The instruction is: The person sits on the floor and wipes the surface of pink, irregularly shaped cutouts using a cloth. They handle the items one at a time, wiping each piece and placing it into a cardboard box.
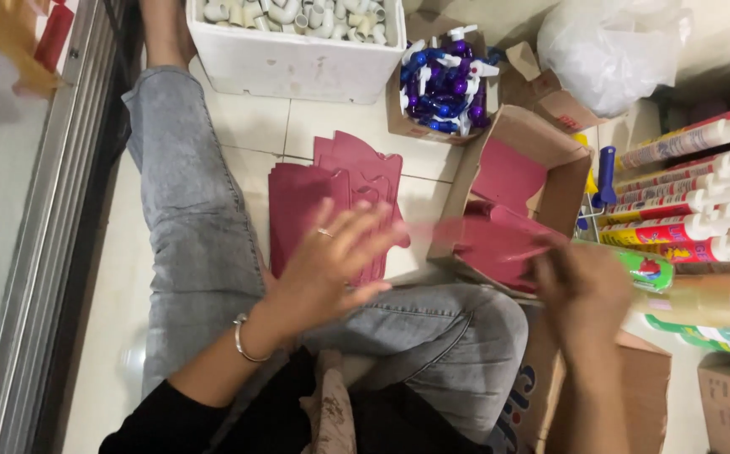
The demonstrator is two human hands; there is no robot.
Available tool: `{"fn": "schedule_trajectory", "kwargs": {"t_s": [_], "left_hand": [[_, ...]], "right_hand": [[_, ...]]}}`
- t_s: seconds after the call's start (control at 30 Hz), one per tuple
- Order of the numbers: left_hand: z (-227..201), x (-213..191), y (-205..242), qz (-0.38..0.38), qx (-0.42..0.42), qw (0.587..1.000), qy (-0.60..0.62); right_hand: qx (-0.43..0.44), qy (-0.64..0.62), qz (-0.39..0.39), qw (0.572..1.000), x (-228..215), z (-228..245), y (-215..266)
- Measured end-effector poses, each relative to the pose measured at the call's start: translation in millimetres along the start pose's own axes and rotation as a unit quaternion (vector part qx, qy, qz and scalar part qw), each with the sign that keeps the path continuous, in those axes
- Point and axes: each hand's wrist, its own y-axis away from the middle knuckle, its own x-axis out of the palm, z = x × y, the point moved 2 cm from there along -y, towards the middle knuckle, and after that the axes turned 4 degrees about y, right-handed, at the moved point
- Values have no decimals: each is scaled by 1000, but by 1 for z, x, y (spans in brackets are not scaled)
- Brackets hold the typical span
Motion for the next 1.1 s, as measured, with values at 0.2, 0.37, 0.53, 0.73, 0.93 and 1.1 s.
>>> {"fn": "schedule_trajectory", "kwargs": {"t_s": [0.2,0.37,0.53,0.73,0.93,1.1], "left_hand": [[88,50,41,-40,-351,922,159],[130,101,70,-44,-409,895,172],[133,90,58,-11,-491,852,180],[125,74,37,9,-520,826,217],[122,73,31,37,-528,817,229],[121,74,29,28,-524,822,220]], "right_hand": [[172,265,-38,948,77,-135,-37],[291,264,249,885,141,-129,-94],[155,346,130,916,230,-154,-81],[11,219,313,924,240,-112,-96],[11,147,433,889,285,-138,-107],[-26,152,459,875,293,-117,-114]]}}
